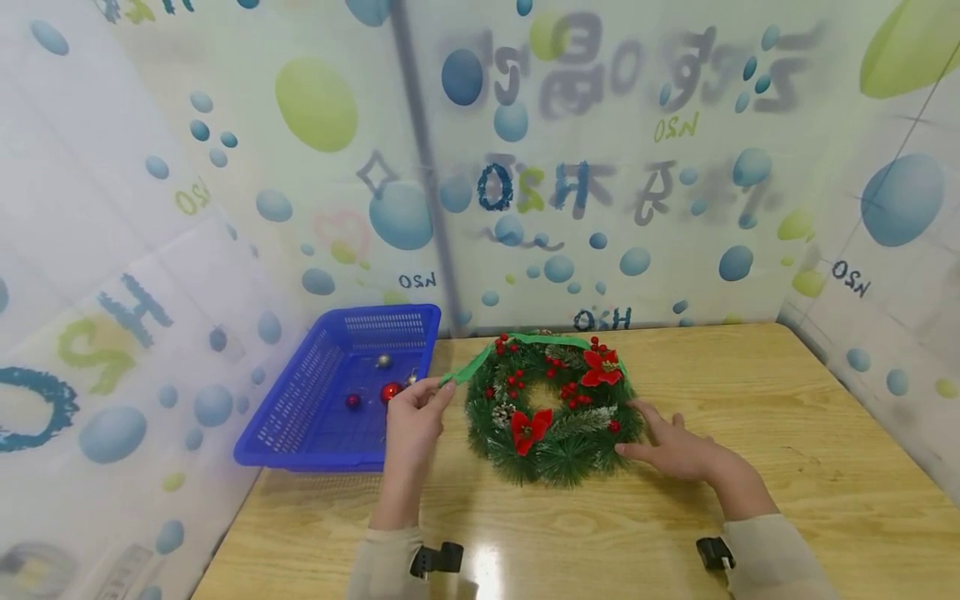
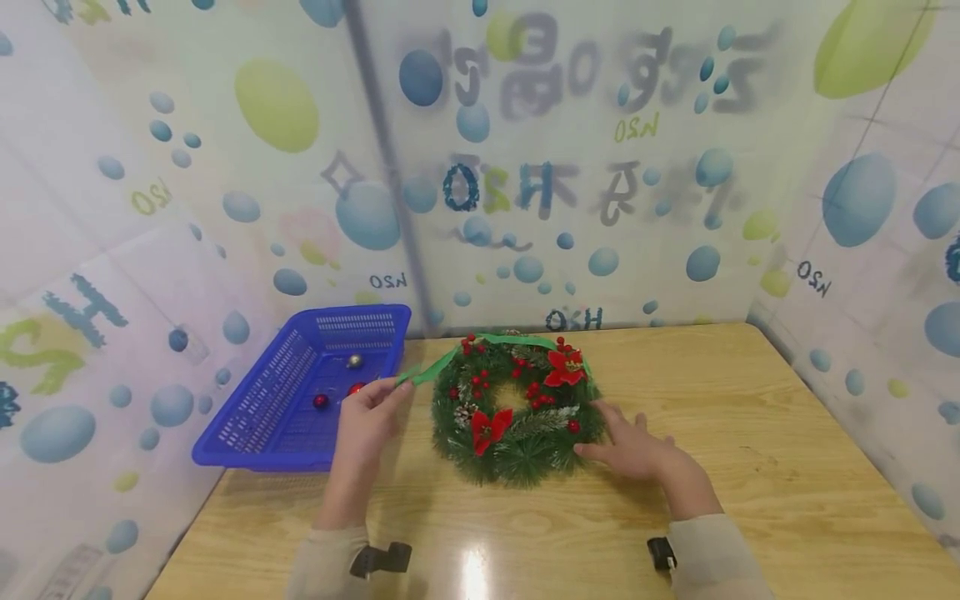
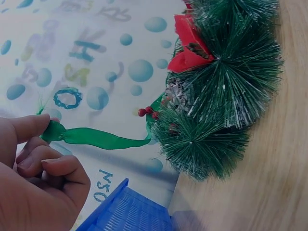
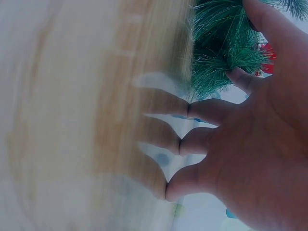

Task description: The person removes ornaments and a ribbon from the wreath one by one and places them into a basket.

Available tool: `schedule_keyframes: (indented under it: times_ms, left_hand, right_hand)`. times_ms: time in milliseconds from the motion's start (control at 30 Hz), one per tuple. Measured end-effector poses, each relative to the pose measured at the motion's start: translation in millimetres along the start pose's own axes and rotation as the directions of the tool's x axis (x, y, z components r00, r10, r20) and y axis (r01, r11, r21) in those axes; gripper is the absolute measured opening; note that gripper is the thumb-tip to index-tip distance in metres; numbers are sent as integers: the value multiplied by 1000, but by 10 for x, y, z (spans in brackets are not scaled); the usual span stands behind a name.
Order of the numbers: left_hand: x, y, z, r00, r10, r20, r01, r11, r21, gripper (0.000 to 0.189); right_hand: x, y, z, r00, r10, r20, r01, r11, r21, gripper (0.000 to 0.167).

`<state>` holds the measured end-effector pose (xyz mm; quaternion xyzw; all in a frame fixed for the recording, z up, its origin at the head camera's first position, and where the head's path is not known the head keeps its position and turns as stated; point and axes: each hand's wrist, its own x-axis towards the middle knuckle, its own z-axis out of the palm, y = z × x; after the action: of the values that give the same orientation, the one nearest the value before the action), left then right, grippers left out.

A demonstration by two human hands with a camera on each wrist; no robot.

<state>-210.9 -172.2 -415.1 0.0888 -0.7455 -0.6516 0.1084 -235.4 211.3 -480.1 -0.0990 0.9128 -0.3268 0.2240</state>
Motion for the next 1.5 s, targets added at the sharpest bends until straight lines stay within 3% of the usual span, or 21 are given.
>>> schedule_keyframes:
  times_ms: [567,767,1067,1233,1367,1500]
  left_hand:
    - [229,249,-81,999,29,-13,-29,999,-16,22]
    - [438,436,-184,998,57,18,-56,998,-17,23]
    - [817,733,-372,998,1,62,4,998,-68,29]
    - [1008,870,-500,993,-20,114,38,987,-158,22]
    - [1141,930,-651,981,-67,183,112,963,-246,26]
    - [1260,938,-840,962,-122,243,206,911,-356,35]
  right_hand:
    - [12,33,2,1000,-3,-12,3,1000,-1,103]
    - [12,38,9,1000,-3,-8,3,1000,5,103]
    - [-3,23,18,1000,-3,-5,3,1000,7,102]
    - [-12,14,11,1000,-1,-13,1,1000,-3,102]
    - [-8,14,12,1000,-6,-9,6,1000,1,102]
    - [8,21,18,1000,-4,-8,3,1000,-2,102]
